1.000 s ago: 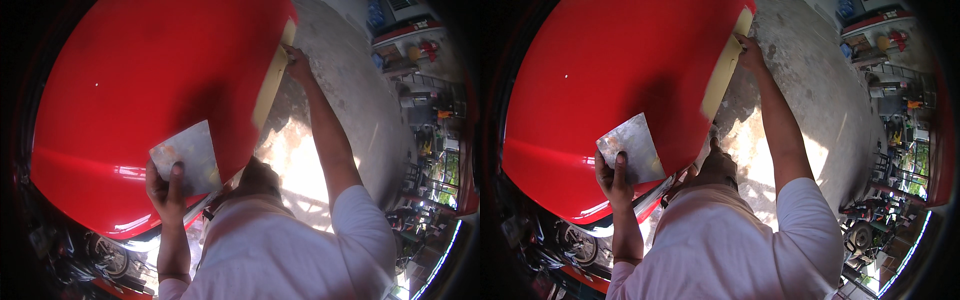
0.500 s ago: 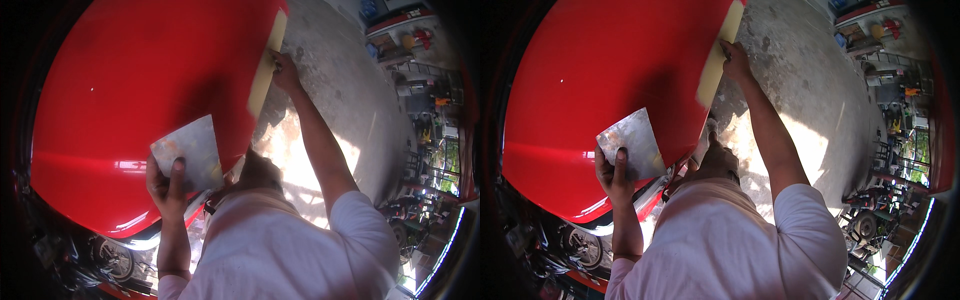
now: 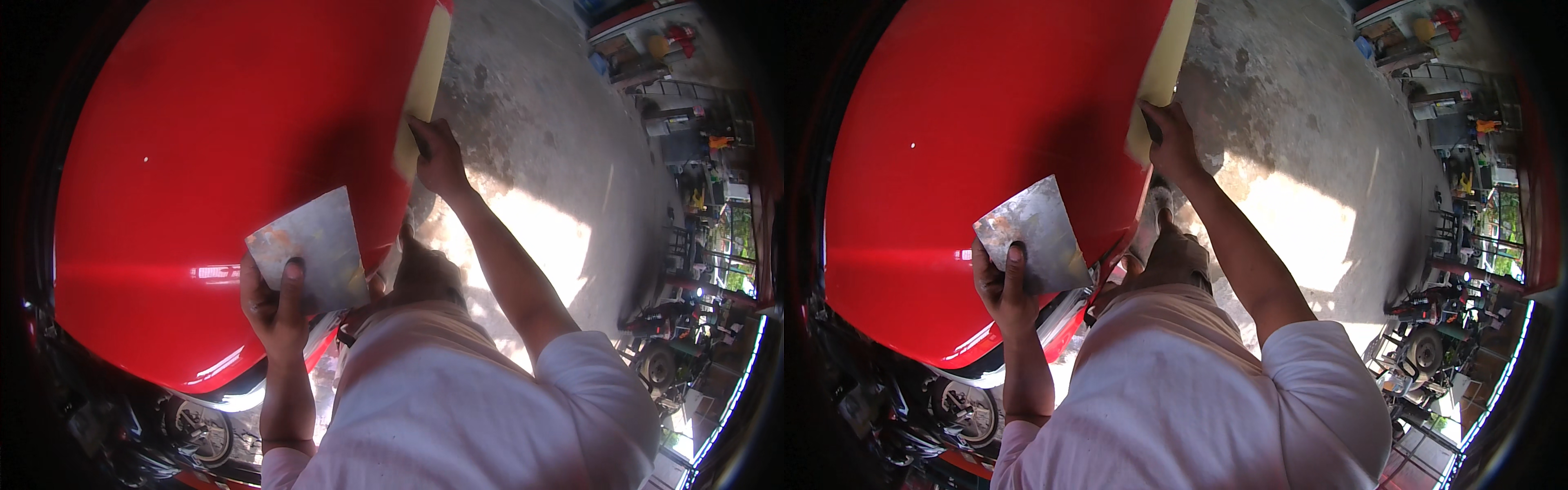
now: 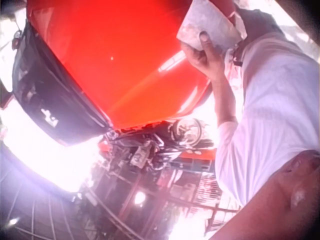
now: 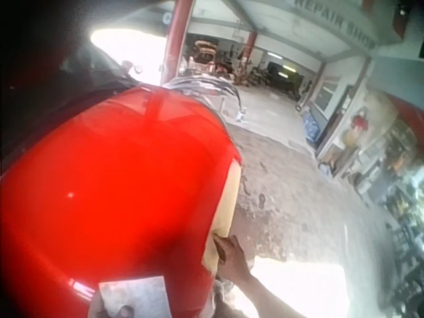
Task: The person sands a red car hood and a gray car bumper using a sanding block and sandpaper. They move between the two parts, applying pressure to smooth the surfaces in a workshop setting.
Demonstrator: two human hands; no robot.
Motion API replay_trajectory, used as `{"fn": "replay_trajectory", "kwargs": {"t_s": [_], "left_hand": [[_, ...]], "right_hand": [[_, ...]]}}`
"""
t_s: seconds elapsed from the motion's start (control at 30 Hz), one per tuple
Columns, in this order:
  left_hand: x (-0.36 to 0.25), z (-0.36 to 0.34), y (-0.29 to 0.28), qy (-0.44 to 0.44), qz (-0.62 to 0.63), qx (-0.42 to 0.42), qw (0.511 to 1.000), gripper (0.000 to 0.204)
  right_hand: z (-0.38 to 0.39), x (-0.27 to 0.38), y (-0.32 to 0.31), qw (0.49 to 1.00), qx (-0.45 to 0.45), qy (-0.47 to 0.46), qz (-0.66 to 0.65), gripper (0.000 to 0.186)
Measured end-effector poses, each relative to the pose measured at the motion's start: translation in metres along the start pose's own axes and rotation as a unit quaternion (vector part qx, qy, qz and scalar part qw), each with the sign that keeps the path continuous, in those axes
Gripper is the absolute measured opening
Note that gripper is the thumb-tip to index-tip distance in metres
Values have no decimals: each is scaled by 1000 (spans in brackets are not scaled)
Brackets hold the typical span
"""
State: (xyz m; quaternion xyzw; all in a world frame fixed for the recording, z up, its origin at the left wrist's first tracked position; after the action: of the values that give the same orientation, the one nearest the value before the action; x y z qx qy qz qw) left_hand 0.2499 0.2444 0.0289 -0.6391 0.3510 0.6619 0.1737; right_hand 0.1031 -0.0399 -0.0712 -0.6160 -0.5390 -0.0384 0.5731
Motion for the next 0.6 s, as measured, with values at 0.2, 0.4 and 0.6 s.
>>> {"fn": "replay_trajectory", "kwargs": {"t_s": [0.2, 0.4, 0.6], "left_hand": [[-1, 5, 6, -11, 15, 8, 1000, 37], [-4, 5, 18, -13, 6, 16, 1000, 35], [19, 0, 38, -34, 24, -66, 997, 38]], "right_hand": [[40, 26, 2, 999, 10, 29, -22, 59], [82, 58, -2, 995, 59, 65, -47, 64], [102, 83, -48, 982, 90, 28, -162, 60]]}}
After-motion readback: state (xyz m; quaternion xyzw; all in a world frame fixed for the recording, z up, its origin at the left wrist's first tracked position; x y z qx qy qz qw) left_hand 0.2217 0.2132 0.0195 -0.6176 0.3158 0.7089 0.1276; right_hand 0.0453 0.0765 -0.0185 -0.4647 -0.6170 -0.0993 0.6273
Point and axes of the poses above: each hand's wrist, its own z-axis away from the middle knuckle, its own y-axis out of the palm, x = y × z, the point moved 1 cm from there along -z, towards the middle knuckle, and after that the axes turned 2 degrees about y, right-handed, at the moved point
